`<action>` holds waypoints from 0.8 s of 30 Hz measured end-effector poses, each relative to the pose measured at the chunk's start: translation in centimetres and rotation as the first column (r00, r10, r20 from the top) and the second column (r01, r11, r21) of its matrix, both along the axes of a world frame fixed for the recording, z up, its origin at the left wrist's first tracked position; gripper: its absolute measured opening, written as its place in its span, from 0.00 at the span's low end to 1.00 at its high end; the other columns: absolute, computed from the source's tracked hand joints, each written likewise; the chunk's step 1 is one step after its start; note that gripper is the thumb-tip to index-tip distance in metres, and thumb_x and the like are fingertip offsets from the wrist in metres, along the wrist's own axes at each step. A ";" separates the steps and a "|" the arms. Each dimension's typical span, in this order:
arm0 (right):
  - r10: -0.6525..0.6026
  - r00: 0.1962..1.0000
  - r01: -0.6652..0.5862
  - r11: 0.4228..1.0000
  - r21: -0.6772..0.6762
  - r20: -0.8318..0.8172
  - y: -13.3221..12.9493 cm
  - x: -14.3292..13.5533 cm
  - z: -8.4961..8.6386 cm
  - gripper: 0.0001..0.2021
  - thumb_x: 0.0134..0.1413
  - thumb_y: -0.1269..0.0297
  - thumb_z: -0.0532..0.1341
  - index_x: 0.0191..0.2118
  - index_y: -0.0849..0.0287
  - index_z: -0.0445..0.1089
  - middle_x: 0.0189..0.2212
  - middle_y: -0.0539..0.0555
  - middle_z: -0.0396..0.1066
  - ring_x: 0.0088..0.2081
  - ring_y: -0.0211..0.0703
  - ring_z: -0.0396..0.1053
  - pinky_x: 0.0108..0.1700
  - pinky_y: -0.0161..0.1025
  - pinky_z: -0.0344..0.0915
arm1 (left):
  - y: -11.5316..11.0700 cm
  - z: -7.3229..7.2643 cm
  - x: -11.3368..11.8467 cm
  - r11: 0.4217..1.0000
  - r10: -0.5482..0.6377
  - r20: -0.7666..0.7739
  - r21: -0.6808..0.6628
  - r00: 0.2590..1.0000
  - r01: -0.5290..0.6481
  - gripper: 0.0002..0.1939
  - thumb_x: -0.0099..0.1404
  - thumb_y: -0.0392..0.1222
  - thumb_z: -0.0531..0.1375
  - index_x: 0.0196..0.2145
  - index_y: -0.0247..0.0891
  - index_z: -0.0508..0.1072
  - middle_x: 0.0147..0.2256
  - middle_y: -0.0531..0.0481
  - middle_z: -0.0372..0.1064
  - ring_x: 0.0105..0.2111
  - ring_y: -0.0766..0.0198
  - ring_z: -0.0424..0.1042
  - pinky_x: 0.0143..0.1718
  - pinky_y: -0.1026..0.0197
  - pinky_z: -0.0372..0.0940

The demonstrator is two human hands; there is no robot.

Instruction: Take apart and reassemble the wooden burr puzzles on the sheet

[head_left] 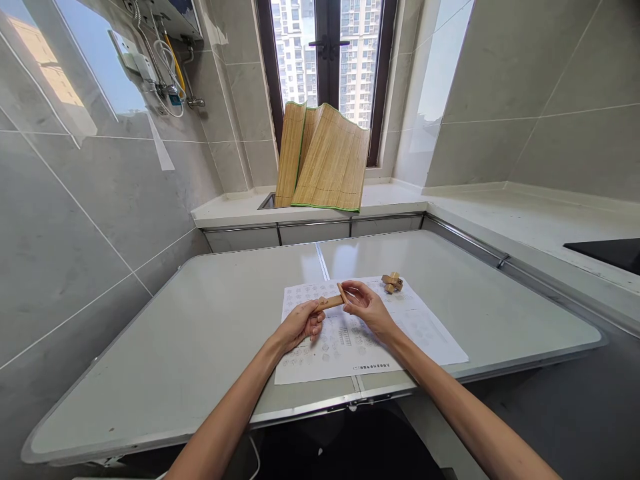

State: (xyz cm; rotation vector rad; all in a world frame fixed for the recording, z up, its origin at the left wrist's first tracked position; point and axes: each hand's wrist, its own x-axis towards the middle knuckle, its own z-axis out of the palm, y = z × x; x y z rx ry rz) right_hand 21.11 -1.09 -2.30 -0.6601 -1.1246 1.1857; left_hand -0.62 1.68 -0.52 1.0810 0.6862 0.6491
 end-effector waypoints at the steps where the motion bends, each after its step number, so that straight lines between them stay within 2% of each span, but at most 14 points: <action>1: -0.006 1.000 0.006 1.000 0.006 -0.002 0.0 0.0 0.0 0.25 0.38 0.61 0.78 0.46 0.50 0.75 0.52 0.53 0.73 0.61 0.52 0.65 0.68 0.53 0.57 | 0.0 0.0 0.0 1.000 -0.008 -0.001 0.005 1.000 0.008 0.19 0.68 0.54 0.61 0.45 0.36 0.65 0.28 0.57 0.62 0.18 0.73 0.61 0.15 0.69 0.59; 5: -0.030 0.999 0.030 0.999 0.028 0.021 -0.1 0.1 0.0 0.25 0.39 0.60 0.78 0.47 0.50 0.75 0.52 0.52 0.73 0.60 0.51 0.66 0.69 0.52 0.57 | -0.4 0.1 0.0 0.998 -0.039 -0.034 0.039 0.999 0.040 0.20 0.68 0.57 0.61 0.42 0.37 0.64 0.29 0.57 0.62 0.18 0.74 0.62 0.16 0.69 0.59; 8: -0.043 0.995 0.041 0.999 0.028 0.094 -0.2 -0.3 -0.1 0.27 0.38 0.61 0.78 0.47 0.50 0.74 0.52 0.52 0.72 0.59 0.51 0.67 0.68 0.52 0.58 | -0.8 0.1 0.5 0.991 -0.106 -0.070 0.079 0.992 0.111 0.22 0.66 0.59 0.62 0.39 0.37 0.63 0.31 0.54 0.64 0.18 0.74 0.63 0.16 0.68 0.61; 13: -0.005 0.982 0.003 1.000 0.011 0.189 -0.3 -1.0 -0.2 0.25 0.42 0.58 0.77 0.49 0.51 0.74 0.53 0.54 0.73 0.58 0.53 0.68 0.65 0.52 0.61 | -1.3 0.0 1.3 0.975 -0.193 -0.082 0.099 0.978 0.201 0.24 0.66 0.60 0.62 0.45 0.35 0.65 0.32 0.53 0.66 0.18 0.73 0.64 0.19 0.67 0.62; 19: -0.005 0.990 0.006 1.000 -0.012 0.141 -0.3 -0.7 0.0 0.21 0.45 0.55 0.75 0.46 0.51 0.75 0.49 0.54 0.74 0.54 0.52 0.71 0.62 0.52 0.64 | -1.2 0.3 1.3 0.985 -0.150 -0.036 0.083 0.988 0.153 0.22 0.67 0.58 0.62 0.44 0.35 0.66 0.30 0.53 0.65 0.20 0.71 0.65 0.19 0.66 0.63; 24: -0.016 0.970 -0.003 0.997 0.076 0.241 -0.4 -0.8 0.0 0.21 0.46 0.53 0.74 0.47 0.50 0.77 0.54 0.55 0.72 0.55 0.53 0.70 0.62 0.52 0.64 | -1.2 0.4 1.1 0.992 -0.107 -0.013 0.060 0.994 0.108 0.23 0.65 0.57 0.64 0.44 0.33 0.68 0.30 0.52 0.66 0.21 0.70 0.66 0.20 0.66 0.64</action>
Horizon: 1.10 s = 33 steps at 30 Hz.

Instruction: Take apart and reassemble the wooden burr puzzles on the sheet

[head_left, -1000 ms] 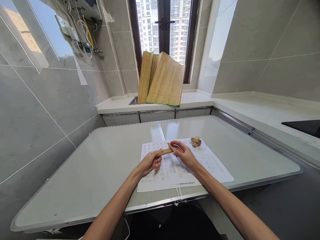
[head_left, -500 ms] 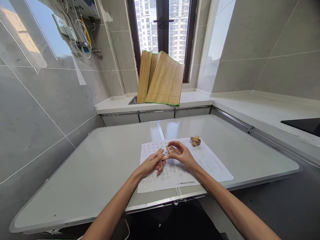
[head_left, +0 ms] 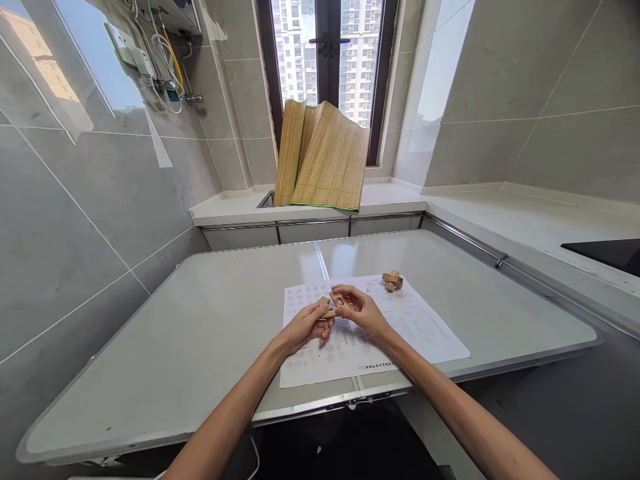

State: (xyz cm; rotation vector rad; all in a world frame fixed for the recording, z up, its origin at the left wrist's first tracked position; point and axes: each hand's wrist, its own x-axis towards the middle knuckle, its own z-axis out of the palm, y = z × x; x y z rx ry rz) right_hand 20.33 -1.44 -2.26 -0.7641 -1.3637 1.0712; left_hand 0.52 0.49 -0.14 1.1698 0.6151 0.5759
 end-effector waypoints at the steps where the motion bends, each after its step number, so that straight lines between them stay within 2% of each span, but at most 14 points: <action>1: -0.004 1.000 0.003 1.000 0.028 0.028 0.0 0.0 0.0 0.21 0.46 0.53 0.74 0.47 0.50 0.77 0.55 0.55 0.71 0.56 0.53 0.70 0.62 0.52 0.63 | 0.0 0.0 0.0 1.000 0.006 0.006 -0.006 1.000 -0.006 0.23 0.65 0.56 0.64 0.44 0.33 0.68 0.29 0.52 0.66 0.21 0.70 0.66 0.21 0.66 0.64; 6: -0.047 0.986 0.029 0.993 0.116 0.158 -0.2 -0.1 0.0 0.25 0.43 0.55 0.76 0.50 0.48 0.77 0.56 0.56 0.71 0.62 0.56 0.64 0.65 0.54 0.59 | 0.1 0.2 -0.2 0.999 0.030 0.032 -0.018 0.999 -0.029 0.21 0.67 0.55 0.63 0.44 0.33 0.68 0.31 0.51 0.66 0.22 0.71 0.66 0.22 0.66 0.64; 11: -0.133 0.953 0.080 0.977 0.199 0.270 -0.6 0.2 0.4 0.29 0.43 0.56 0.76 0.54 0.46 0.75 0.56 0.56 0.71 0.59 0.57 0.66 0.64 0.54 0.59 | 0.1 0.3 -0.3 0.998 0.053 0.028 -0.016 0.998 -0.052 0.21 0.66 0.55 0.63 0.42 0.33 0.68 0.30 0.51 0.66 0.22 0.70 0.65 0.22 0.66 0.63; 17: -0.173 0.931 0.099 0.967 0.234 0.321 -0.8 0.4 0.7 0.31 0.44 0.54 0.76 0.57 0.44 0.73 0.57 0.55 0.70 0.59 0.59 0.66 0.63 0.55 0.60 | 0.2 0.3 -0.4 0.995 0.090 0.025 -0.036 0.996 -0.089 0.20 0.65 0.54 0.65 0.40 0.34 0.68 0.29 0.52 0.65 0.22 0.70 0.65 0.22 0.66 0.63; 22: -0.191 0.930 0.107 0.958 0.265 0.313 -0.9 0.4 0.7 0.30 0.46 0.57 0.75 0.57 0.44 0.73 0.57 0.55 0.69 0.59 0.58 0.65 0.62 0.54 0.61 | 0.6 0.1 -0.6 0.994 0.096 0.051 -0.056 0.994 -0.093 0.17 0.67 0.52 0.63 0.39 0.35 0.67 0.29 0.53 0.64 0.22 0.70 0.64 0.22 0.66 0.62; 28: -0.250 0.932 0.182 0.949 0.257 0.263 -0.8 0.6 0.8 0.35 0.46 0.58 0.75 0.61 0.45 0.69 0.57 0.56 0.68 0.55 0.57 0.67 0.58 0.53 0.65 | 0.8 0.0 -0.8 0.989 0.134 0.084 -0.077 0.987 -0.128 0.17 0.67 0.52 0.63 0.41 0.35 0.67 0.28 0.53 0.65 0.21 0.71 0.61 0.23 0.67 0.59; 33: -0.234 0.950 0.182 0.954 0.239 0.207 -0.6 0.8 0.5 0.35 0.45 0.59 0.76 0.61 0.46 0.69 0.59 0.55 0.67 0.56 0.56 0.67 0.59 0.52 0.65 | 0.6 0.4 -0.8 0.987 0.144 0.111 -0.080 0.983 -0.136 0.16 0.67 0.51 0.63 0.41 0.35 0.67 0.27 0.53 0.65 0.22 0.71 0.61 0.24 0.67 0.57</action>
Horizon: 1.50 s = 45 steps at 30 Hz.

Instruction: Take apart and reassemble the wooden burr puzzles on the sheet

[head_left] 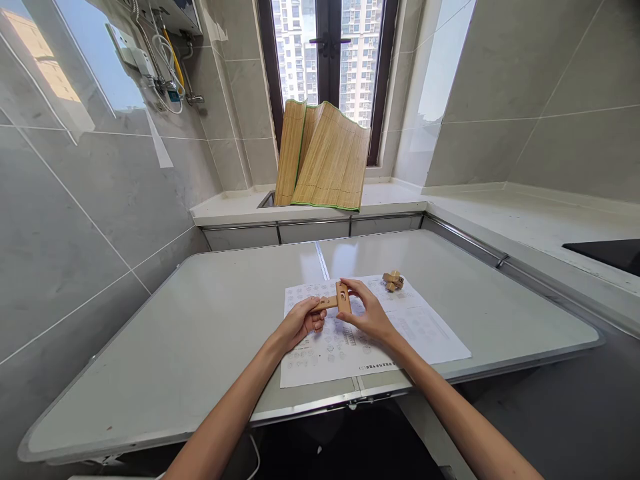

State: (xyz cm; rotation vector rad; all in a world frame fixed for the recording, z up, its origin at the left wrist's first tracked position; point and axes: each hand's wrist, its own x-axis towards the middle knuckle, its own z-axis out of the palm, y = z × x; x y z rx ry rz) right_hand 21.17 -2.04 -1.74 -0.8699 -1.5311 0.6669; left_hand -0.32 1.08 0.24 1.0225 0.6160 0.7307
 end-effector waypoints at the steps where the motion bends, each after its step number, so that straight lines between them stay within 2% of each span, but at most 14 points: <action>1: 0.009 1.000 -0.009 1.000 -0.007 -0.022 0.1 0.1 -0.1 0.35 0.46 0.59 0.75 0.61 0.46 0.68 0.59 0.55 0.67 0.56 0.55 0.67 0.60 0.52 0.64 | 0.0 0.1 0.0 1.000 -0.004 0.010 0.002 1.000 0.004 0.16 0.67 0.51 0.63 0.40 0.34 0.68 0.27 0.53 0.65 0.22 0.71 0.60 0.25 0.66 0.57; 7: 0.099 0.987 -0.109 0.992 -0.070 -0.125 0.7 0.2 -0.7 0.37 0.47 0.57 0.75 0.64 0.47 0.65 0.63 0.56 0.65 0.62 0.55 0.63 0.65 0.53 0.60 | -0.3 0.6 -0.1 0.999 -0.051 0.032 0.012 0.998 0.050 0.15 0.69 0.50 0.61 0.39 0.35 0.68 0.26 0.54 0.62 0.22 0.71 0.58 0.27 0.65 0.57; 10: 0.180 0.970 -0.200 0.972 -0.119 -0.163 0.7 0.3 -0.6 0.38 0.48 0.55 0.75 0.64 0.47 0.64 0.64 0.56 0.63 0.65 0.55 0.60 0.66 0.54 0.59 | -0.2 0.6 -0.1 0.999 -0.049 0.034 0.012 0.998 0.049 0.14 0.69 0.50 0.61 0.38 0.35 0.67 0.25 0.56 0.60 0.22 0.71 0.57 0.27 0.65 0.56; 16: 0.350 0.893 -0.410 0.891 -0.193 -0.282 0.6 0.8 0.0 0.41 0.47 0.54 0.75 0.66 0.43 0.61 0.66 0.55 0.60 0.67 0.56 0.58 0.69 0.56 0.54 | -0.3 0.5 -0.1 0.998 -0.070 0.016 0.012 0.997 0.070 0.16 0.70 0.52 0.60 0.41 0.34 0.68 0.26 0.56 0.59 0.22 0.71 0.56 0.26 0.64 0.54; 21: 0.479 0.781 -0.580 0.795 -0.180 -0.400 0.7 1.0 -0.2 0.39 0.47 0.53 0.75 0.65 0.44 0.63 0.68 0.55 0.57 0.68 0.59 0.56 0.68 0.58 0.56 | -0.3 0.5 -0.1 0.995 -0.094 0.015 0.030 0.995 0.093 0.16 0.69 0.52 0.61 0.41 0.36 0.66 0.25 0.56 0.59 0.23 0.71 0.57 0.28 0.64 0.56; 26: 0.462 0.800 -0.565 0.796 -0.218 -0.384 0.9 0.9 -0.7 0.42 0.45 0.56 0.77 0.65 0.43 0.62 0.70 0.54 0.53 0.66 0.58 0.58 0.67 0.58 0.58 | 0.0 0.2 -0.2 0.996 -0.062 -0.005 0.058 0.998 0.062 0.17 0.69 0.54 0.62 0.39 0.36 0.65 0.26 0.56 0.60 0.23 0.71 0.58 0.29 0.64 0.57; 33: 0.364 0.865 -0.461 0.849 -0.259 -0.346 0.6 0.9 -0.4 0.45 0.43 0.60 0.77 0.66 0.41 0.59 0.70 0.54 0.52 0.64 0.56 0.63 0.67 0.56 0.56 | 0.0 0.0 -0.2 0.995 -0.036 -0.073 0.088 0.997 0.042 0.20 0.66 0.56 0.64 0.37 0.37 0.64 0.27 0.55 0.61 0.23 0.72 0.58 0.27 0.66 0.56; 37: 0.382 0.866 -0.471 0.839 -0.273 -0.322 0.5 1.2 -0.3 0.44 0.43 0.60 0.77 0.66 0.41 0.60 0.70 0.55 0.53 0.64 0.57 0.62 0.67 0.56 0.57 | -0.1 0.0 -0.2 0.994 -0.036 -0.094 0.099 0.995 0.045 0.20 0.66 0.56 0.64 0.35 0.37 0.62 0.28 0.55 0.61 0.23 0.72 0.58 0.27 0.65 0.57; 41: 0.385 0.872 -0.465 0.845 -0.264 -0.301 0.6 1.2 -0.3 0.44 0.44 0.60 0.77 0.66 0.40 0.60 0.70 0.54 0.52 0.65 0.57 0.61 0.66 0.56 0.57 | -0.2 0.2 -0.1 0.996 -0.010 -0.055 0.084 0.998 0.015 0.19 0.66 0.54 0.64 0.35 0.37 0.63 0.28 0.55 0.62 0.23 0.72 0.59 0.27 0.65 0.57; 45: 0.428 0.850 -0.507 0.824 -0.253 -0.307 0.6 1.0 -0.3 0.44 0.44 0.61 0.77 0.66 0.39 0.60 0.70 0.54 0.52 0.63 0.57 0.63 0.65 0.56 0.59 | -0.1 0.4 0.0 0.998 0.016 -0.022 0.062 1.000 -0.015 0.18 0.65 0.53 0.65 0.37 0.36 0.65 0.28 0.55 0.62 0.22 0.72 0.59 0.27 0.65 0.57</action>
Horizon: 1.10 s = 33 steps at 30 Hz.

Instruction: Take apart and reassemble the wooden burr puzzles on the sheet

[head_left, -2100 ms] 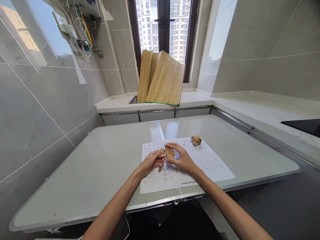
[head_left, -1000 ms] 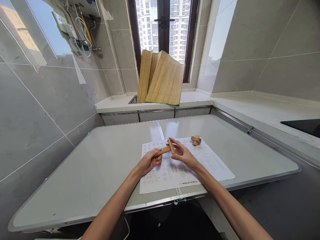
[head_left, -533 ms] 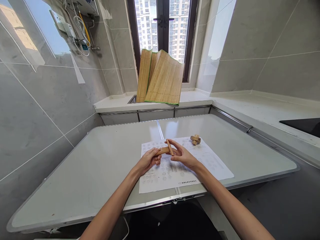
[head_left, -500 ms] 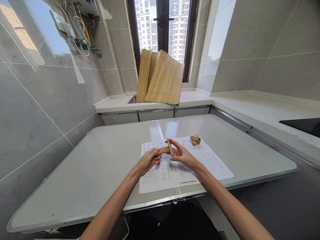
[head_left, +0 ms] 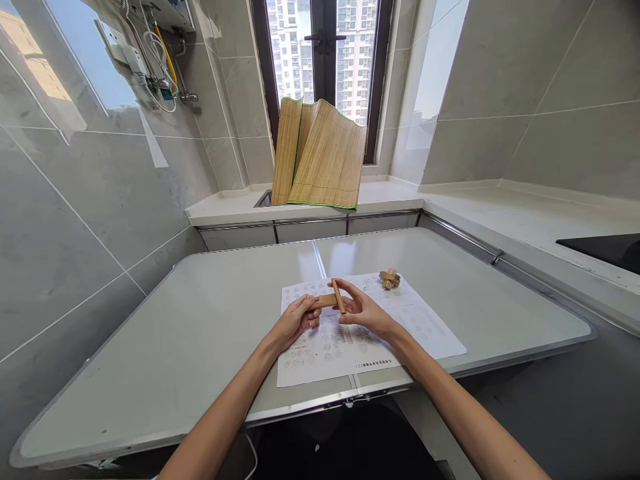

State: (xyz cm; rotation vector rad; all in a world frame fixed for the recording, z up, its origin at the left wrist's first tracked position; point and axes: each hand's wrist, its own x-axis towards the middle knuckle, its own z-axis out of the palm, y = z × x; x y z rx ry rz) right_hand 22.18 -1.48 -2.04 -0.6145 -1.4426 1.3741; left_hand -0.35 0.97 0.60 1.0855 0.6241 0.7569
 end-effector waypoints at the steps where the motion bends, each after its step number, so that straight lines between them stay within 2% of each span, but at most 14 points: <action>1: 0.007 1.000 -0.007 1.000 0.001 0.003 0.0 0.0 0.0 0.44 0.44 0.61 0.77 0.66 0.40 0.60 0.70 0.54 0.52 0.63 0.57 0.63 0.65 0.56 0.60 | 0.0 0.0 0.0 1.000 0.004 0.005 -0.004 1.000 -0.004 0.18 0.65 0.52 0.65 0.37 0.36 0.65 0.27 0.55 0.62 0.22 0.72 0.59 0.27 0.66 0.57; 10: -0.065 0.995 0.063 0.998 0.030 0.072 -0.5 -0.3 0.5 0.45 0.42 0.60 0.77 0.66 0.39 0.58 0.70 0.54 0.52 0.61 0.55 0.66 0.64 0.56 0.61 | -0.1 -0.2 0.0 0.999 0.032 0.011 0.007 0.999 -0.032 0.20 0.64 0.54 0.66 0.36 0.37 0.63 0.28 0.56 0.62 0.23 0.73 0.59 0.29 0.65 0.58; 23: -0.112 0.966 0.096 0.992 0.080 0.235 -0.9 -0.4 0.7 0.45 0.43 0.58 0.76 0.66 0.40 0.56 0.67 0.54 0.56 0.55 0.52 0.70 0.61 0.55 0.66 | 0.0 -0.4 0.1 0.995 -0.008 -0.071 0.098 0.997 0.015 0.22 0.66 0.57 0.63 0.33 0.39 0.59 0.29 0.56 0.63 0.24 0.71 0.61 0.32 0.63 0.60; 30: -0.303 0.880 0.248 0.950 0.192 0.366 -1.0 -0.8 0.2 0.44 0.39 0.55 0.77 0.63 0.44 0.60 0.65 0.56 0.60 0.45 0.47 0.73 0.55 0.52 0.69 | 0.4 -1.2 -0.1 0.978 0.034 -0.133 0.210 0.990 -0.006 0.22 0.67 0.59 0.61 0.32 0.40 0.57 0.29 0.55 0.65 0.24 0.70 0.64 0.30 0.63 0.60; 33: -0.313 0.866 0.252 0.947 0.201 0.391 -0.9 -0.9 -0.1 0.45 0.39 0.55 0.77 0.64 0.44 0.59 0.65 0.56 0.61 0.45 0.48 0.73 0.53 0.51 0.70 | 0.3 -1.2 -0.1 0.971 0.035 -0.155 0.237 0.987 0.003 0.23 0.67 0.60 0.60 0.32 0.40 0.57 0.29 0.55 0.65 0.23 0.70 0.64 0.29 0.63 0.59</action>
